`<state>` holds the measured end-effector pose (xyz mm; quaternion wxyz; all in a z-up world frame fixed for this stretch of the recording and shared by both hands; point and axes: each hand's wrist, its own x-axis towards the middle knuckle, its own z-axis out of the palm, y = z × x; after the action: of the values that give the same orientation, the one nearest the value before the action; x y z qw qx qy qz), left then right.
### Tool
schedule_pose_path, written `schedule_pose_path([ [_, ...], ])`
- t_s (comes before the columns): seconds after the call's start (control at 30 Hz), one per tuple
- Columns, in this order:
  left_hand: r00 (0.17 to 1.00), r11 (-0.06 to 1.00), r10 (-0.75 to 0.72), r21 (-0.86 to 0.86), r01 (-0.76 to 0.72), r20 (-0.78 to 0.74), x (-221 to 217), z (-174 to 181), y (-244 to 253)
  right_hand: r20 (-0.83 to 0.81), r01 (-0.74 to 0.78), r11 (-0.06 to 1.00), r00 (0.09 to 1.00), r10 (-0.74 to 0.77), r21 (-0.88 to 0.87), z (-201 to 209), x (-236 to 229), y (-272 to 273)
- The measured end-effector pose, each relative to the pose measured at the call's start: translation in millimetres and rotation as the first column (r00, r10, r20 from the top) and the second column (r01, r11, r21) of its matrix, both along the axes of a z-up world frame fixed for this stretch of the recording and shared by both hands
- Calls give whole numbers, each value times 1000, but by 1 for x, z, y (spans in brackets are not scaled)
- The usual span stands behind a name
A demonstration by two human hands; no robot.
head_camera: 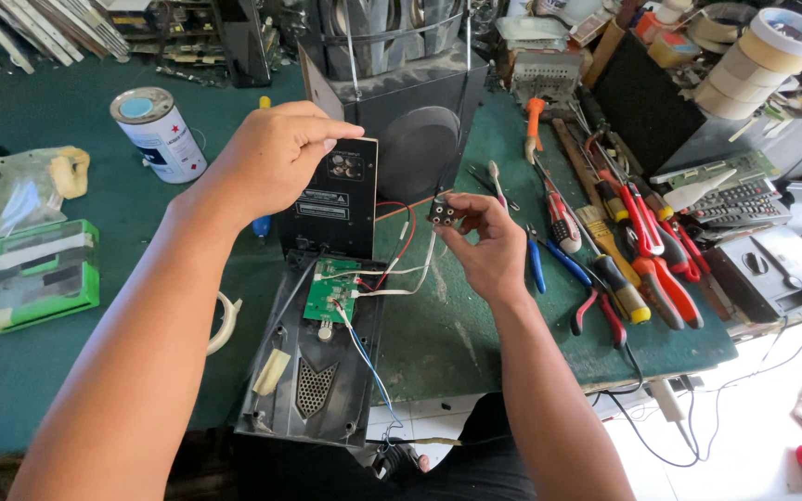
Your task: The person connects wires to a circuit board inside a speaker enclosure, then places a speaker driver into the wooden box. They secure the driver with a screwdriver and later use a long metal rod to adjust components inside the enclosure.
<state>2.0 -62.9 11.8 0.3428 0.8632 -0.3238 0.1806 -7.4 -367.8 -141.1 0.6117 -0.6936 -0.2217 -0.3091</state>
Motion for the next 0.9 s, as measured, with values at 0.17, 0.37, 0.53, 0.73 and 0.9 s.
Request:
schedule_pose_path([
  [0.17, 1000, 1000, 16, -10, -16, -9, -2, 1, -1, -15, 10, 1000, 1000, -10, -19, -2, 0, 0],
  [0.37, 1000, 1000, 26, -11, -26, -6, -1, 0, -2, -33, 10, 1000, 999, -11, -12, -4, 2, -2],
  [0.53, 999, 999, 38, -9, -38, -28, -2, 1, -1, -43, 12, 1000, 999, -13, -19, -3, 1, -3],
  [0.73, 1000, 1000, 27, -10, -27, -10, -2, 0, -1, -57, 30, 999, 998, -32, -35, 1, -1, -2],
  [0.9, 999, 999, 30, -13, -30, -30, -3, -1, 1, -76, 47, 998, 996, -51, -48, 4, -4, -3],
])
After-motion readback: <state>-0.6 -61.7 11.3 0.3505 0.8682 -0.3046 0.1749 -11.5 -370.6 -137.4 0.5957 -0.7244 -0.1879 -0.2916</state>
